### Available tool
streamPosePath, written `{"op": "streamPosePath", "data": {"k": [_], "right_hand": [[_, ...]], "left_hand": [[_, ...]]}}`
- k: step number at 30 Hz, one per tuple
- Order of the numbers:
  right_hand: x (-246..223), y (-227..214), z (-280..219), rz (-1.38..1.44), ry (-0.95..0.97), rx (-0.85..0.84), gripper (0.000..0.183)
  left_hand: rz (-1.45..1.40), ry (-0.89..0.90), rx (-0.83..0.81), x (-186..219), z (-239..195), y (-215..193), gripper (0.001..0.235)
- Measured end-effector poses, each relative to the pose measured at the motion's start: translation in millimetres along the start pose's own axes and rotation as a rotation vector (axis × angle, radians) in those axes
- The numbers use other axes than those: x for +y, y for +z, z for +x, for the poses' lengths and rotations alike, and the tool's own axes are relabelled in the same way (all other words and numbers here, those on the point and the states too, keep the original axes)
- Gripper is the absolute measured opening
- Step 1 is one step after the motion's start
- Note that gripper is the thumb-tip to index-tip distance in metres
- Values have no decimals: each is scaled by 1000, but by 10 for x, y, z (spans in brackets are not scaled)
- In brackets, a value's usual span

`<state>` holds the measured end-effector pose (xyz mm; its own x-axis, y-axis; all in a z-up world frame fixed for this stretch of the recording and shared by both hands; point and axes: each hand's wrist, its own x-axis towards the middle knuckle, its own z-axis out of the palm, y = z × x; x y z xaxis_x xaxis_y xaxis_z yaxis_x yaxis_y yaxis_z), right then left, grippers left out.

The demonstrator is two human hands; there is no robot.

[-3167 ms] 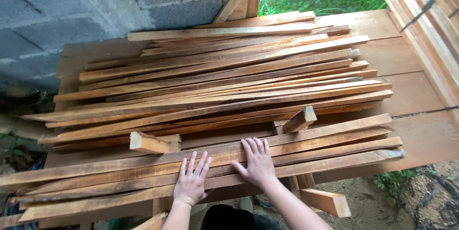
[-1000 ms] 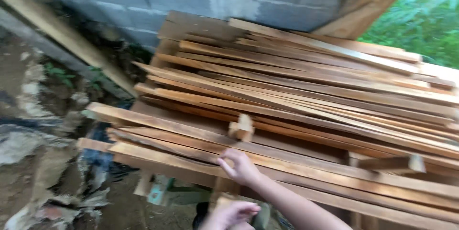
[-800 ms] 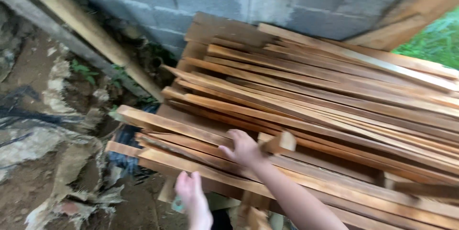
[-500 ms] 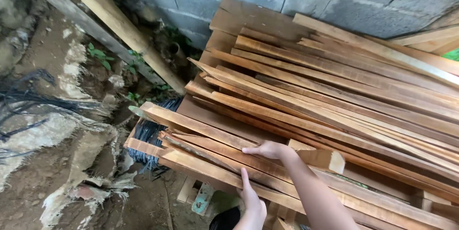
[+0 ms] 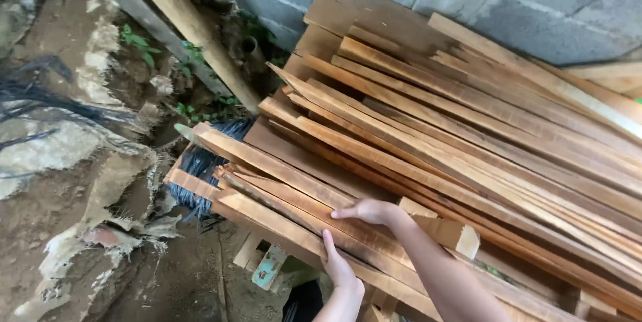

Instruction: The person arranges a stack of wooden planks on a workbench, aligning them by hand. They then use black plastic straps to tie the planks together, wrapping the straps around the stack and securing them to form a bundle.

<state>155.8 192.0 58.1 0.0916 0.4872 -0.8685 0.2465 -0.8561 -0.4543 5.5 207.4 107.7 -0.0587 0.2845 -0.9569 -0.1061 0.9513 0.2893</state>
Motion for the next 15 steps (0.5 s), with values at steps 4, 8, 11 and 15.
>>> {"op": "streamPosePath", "data": {"k": [4,8,11,15], "right_hand": [[-54,-21,-89,30,42,74,105],[-8,68,-53,52,39,108,101],[41,69,-6,99,0,205,98],[27,172,-88,-6,-71,496,103]], "left_hand": [[-23,23,-20,10,2,-15,77],[100,-7,-84,-12,111,-185,85],[199,-18,-224,-13,394,-317,91],[621,-88,-516,269,636,-581,118]]}}
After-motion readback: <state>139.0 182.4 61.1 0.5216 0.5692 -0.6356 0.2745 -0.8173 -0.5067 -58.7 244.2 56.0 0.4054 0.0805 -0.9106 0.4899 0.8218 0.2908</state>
